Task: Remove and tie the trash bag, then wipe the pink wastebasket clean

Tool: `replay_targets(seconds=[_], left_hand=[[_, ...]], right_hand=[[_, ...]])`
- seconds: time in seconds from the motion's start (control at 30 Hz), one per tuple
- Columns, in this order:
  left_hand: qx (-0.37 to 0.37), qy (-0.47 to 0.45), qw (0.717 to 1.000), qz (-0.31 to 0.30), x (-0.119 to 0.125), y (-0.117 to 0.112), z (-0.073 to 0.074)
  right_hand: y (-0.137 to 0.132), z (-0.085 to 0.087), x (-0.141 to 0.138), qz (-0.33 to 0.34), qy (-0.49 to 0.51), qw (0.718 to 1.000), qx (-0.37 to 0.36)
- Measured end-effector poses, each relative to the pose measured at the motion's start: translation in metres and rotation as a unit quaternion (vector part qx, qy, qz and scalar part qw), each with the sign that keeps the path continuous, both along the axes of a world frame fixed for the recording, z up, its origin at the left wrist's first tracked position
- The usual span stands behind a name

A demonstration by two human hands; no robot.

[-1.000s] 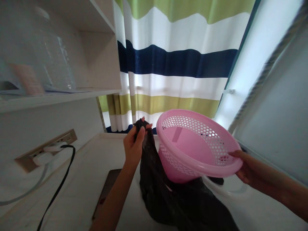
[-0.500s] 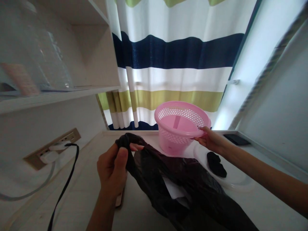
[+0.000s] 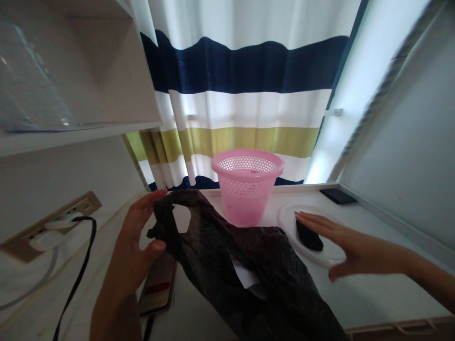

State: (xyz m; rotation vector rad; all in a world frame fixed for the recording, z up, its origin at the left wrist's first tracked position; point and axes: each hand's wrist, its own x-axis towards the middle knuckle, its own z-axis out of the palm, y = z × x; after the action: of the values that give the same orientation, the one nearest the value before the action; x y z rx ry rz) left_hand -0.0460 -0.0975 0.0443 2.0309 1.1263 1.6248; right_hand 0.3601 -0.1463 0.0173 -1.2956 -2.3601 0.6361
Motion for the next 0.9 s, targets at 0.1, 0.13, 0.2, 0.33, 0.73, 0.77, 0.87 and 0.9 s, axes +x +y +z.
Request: replay_targets(seconds=[0.1, 0.13, 0.2, 0.33, 0.73, 0.77, 0.87, 0.9], left_hand=[[-0.062, -0.005, 0.993, -0.100, 0.009, 0.015, -0.009], [-0.067, -0.006, 0.991, -0.118, 0.014, 0.019, -0.013], [-0.076, -0.006, 0.987, -0.142, 0.026, 0.024, -0.020], [-0.093, -0.038, 0.989, -0.113, 0.046, 0.025, -0.023], [-0.113, -0.402, 0.867, -0.271, 0.106, 0.031, 0.001], [-0.142, -0.392, 0.860, -0.293, 0.115, 0.034, -0.004], [-0.219, -0.286, 0.884, -0.298, 0.148, 0.035, -0.017], [-0.247, -0.232, 0.890, -0.306, 0.160, 0.033, -0.020]], right_hand=[[-0.033, -0.023, -0.015, 0.080, -0.080, 0.993, 0.017], [-0.040, -0.029, -0.024, 0.108, -0.081, 0.991, 0.018], [-0.045, -0.033, -0.043, 0.152, -0.057, 0.986, 0.029], [-0.035, -0.024, -0.071, 0.206, 0.078, 0.974, 0.046], [0.043, 0.018, -0.069, -0.125, 0.672, 0.709, 0.172], [0.045, 0.016, -0.070, -0.126, 0.679, 0.699, 0.184], [0.048, 0.007, -0.079, -0.113, 0.657, 0.722, 0.186], [0.049, 0.004, -0.083, -0.103, 0.635, 0.744, 0.181]])
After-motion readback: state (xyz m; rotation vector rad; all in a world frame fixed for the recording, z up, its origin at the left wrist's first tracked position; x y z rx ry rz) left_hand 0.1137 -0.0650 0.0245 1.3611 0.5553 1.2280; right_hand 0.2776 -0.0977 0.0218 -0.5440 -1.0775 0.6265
